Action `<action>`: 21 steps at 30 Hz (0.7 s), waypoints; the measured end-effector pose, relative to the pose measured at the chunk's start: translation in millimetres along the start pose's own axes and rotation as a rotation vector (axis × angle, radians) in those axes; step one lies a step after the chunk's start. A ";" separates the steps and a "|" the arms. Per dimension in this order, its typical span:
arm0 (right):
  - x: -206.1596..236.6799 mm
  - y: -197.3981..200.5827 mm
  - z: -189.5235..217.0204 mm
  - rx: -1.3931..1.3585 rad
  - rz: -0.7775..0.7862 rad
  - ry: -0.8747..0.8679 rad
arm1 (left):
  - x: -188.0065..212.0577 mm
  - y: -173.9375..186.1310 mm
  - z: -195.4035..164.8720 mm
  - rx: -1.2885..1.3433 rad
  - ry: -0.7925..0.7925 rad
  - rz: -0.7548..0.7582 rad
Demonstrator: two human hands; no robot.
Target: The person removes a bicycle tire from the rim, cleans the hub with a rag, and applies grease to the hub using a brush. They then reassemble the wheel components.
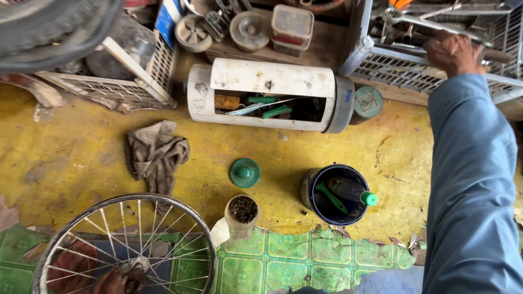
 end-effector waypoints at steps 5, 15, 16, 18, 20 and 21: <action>-2.9 -14.3 0.7 -0.003 0.170 -0.021 | 0.7 -6.0 -5.3 0.059 0.022 0.021; 0.3 -11.5 2.6 0.013 0.124 -0.160 | 3.4 9.9 -18.2 -0.126 -0.005 -0.040; -0.8 -13.1 4.6 0.039 0.113 -0.112 | 4.9 11.1 -17.6 -0.135 0.008 -0.047; -4.3 -10.9 9.9 0.100 0.044 0.007 | 7.0 13.1 -19.1 -0.128 -0.009 -0.067; -6.1 -4.1 14.8 0.150 -0.069 0.136 | 7.6 14.1 -22.2 -0.115 -0.051 -0.075; -5.2 4.3 21.4 0.184 -0.188 0.238 | 7.5 14.8 -25.7 -0.108 -0.080 -0.072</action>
Point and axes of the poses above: each hand's wrist, its own x-axis away from the middle knuckle, its own y-axis out of the back of the hand, z = x × y, the point moved 9 cm from there along -x, towards the middle knuckle, and after that the axes turned 1 degree about y, right-handed, at the moved point
